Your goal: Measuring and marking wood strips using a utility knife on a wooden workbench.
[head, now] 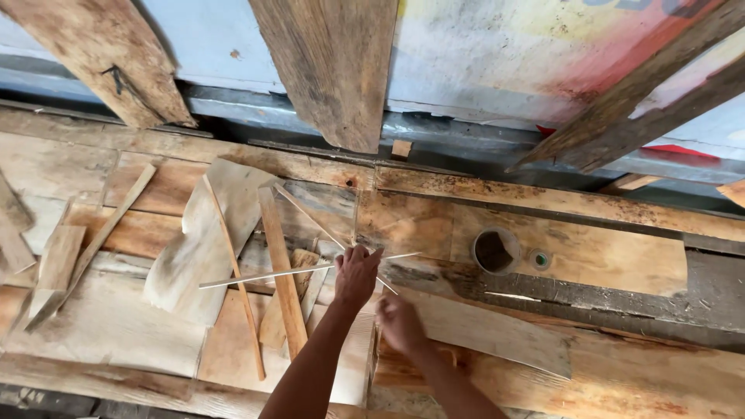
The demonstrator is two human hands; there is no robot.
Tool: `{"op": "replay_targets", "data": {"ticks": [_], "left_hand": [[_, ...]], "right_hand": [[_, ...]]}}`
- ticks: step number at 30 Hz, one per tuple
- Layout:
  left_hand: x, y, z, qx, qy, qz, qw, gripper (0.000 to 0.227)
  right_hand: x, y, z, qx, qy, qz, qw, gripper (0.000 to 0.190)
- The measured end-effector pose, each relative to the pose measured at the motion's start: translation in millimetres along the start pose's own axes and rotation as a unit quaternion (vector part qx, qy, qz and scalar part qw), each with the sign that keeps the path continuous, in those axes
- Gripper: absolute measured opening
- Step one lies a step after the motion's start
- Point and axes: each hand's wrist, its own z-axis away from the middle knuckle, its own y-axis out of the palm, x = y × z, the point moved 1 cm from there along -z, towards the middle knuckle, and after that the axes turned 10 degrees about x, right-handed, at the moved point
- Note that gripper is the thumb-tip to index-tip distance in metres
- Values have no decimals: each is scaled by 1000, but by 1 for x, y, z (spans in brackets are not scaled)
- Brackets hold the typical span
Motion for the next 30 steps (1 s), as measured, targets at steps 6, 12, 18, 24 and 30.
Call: {"op": "replay_targets", "data": {"ticks": [6,12,18,24,30], "left_hand": [[21,-2,-14,2,-8,18,1000,29],[31,-5,-16,-21,3,27,999,30],[29,-17,-15,-3,-1,14,1000,36],[29,-22,-15,-10,8,17,1000,35],[27,-28,-31,-5,-20,-12,1000,36]], "right_hand": [[106,64,3,112,71,139,981,76],[14,125,-17,11,-101,232,967,52],[98,94,-7,19,98,76,992,60],[52,100,-4,-37,90,-15,995,50],[38,52,13,-32,115,-103,987,33]]}}
